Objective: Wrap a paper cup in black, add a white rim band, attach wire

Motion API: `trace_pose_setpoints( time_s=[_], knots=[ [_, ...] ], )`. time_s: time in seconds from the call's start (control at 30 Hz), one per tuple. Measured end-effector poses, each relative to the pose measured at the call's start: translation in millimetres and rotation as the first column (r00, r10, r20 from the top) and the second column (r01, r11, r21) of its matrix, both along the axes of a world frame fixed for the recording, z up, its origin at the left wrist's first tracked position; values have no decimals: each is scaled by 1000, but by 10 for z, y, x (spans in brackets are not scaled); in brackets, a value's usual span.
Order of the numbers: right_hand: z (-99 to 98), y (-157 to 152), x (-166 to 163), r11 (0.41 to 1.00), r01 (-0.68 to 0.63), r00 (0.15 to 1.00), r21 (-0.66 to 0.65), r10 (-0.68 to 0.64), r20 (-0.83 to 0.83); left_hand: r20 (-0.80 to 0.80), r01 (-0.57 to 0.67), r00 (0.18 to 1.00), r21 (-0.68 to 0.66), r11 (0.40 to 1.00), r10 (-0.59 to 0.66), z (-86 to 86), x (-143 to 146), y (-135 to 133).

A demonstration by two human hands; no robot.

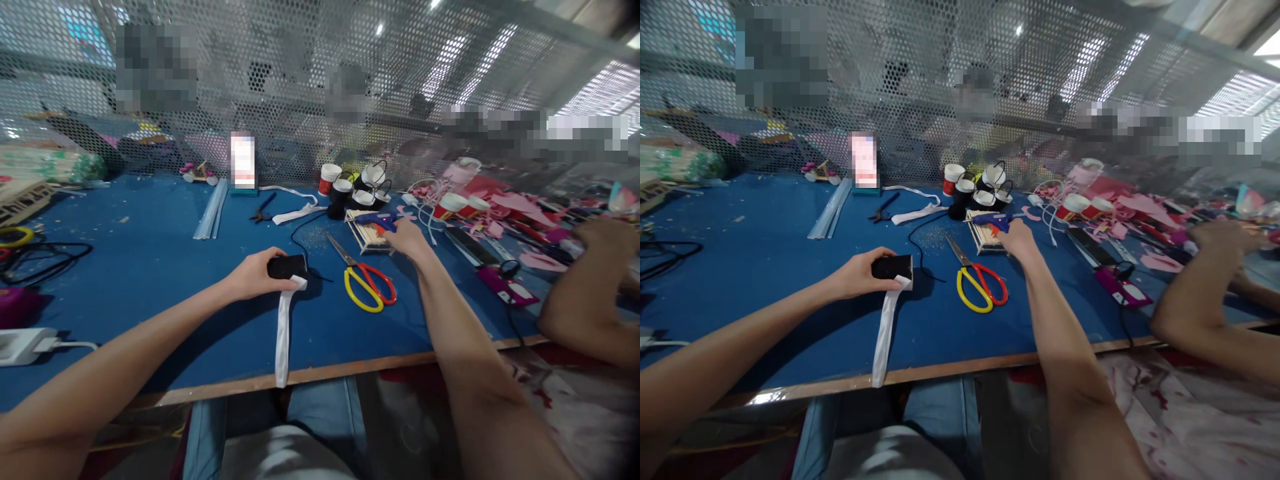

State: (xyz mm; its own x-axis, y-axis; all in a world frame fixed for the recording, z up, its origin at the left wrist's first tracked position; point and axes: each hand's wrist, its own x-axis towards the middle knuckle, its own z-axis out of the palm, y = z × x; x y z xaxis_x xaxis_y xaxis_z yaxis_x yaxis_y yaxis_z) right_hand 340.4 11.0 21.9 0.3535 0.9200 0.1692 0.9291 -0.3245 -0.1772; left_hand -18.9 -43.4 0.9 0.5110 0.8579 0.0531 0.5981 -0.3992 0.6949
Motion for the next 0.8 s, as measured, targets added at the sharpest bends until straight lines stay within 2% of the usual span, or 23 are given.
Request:
trace_pose_setpoints(
  time_s=[0.1,0.17,0.23,0.33,0.4,0.47,0.5,0.6,0.67,0.73,0.8],
  knots=[
    [-21,-35,-8,987,42,994,156,-26,-104,5,17,1000,-6,1000,-17,8,-4,-1],
    [1,-82,-69,956,33,956,292,55,-287,7,23,1000,-8,1000,-23,12,-5,1],
    [64,-163,-189,930,-8,846,367,202,-494,16,23,1000,-12,1000,-23,12,-8,7],
    [197,-351,-460,930,-181,606,319,361,-709,32,19,999,-40,999,-18,6,-16,18],
    [263,-501,-662,891,-328,533,314,449,-717,42,17,999,-57,998,-15,3,-23,22],
    [284,-648,-839,853,-370,472,369,514,-716,53,22,998,-66,998,-19,1,-28,23],
    [279,-716,-909,838,-417,453,353,528,-719,59,27,998,-68,997,-23,-1,-31,25],
    [236,-880,-1018,814,-517,466,265,528,-710,77,35,997,-63,997,-30,-14,-38,41],
    [215,-952,-1015,820,-531,542,213,522,-659,79,25,997,-43,999,-22,-22,-43,59],
    [212,-997,-984,805,-560,637,196,570,-519,67,22,998,-32,999,-20,-24,-46,75],
    [224,-1027,-955,768,-609,677,196,633,-377,49,20,999,-35,999,-18,-18,-47,85]
  ],
)
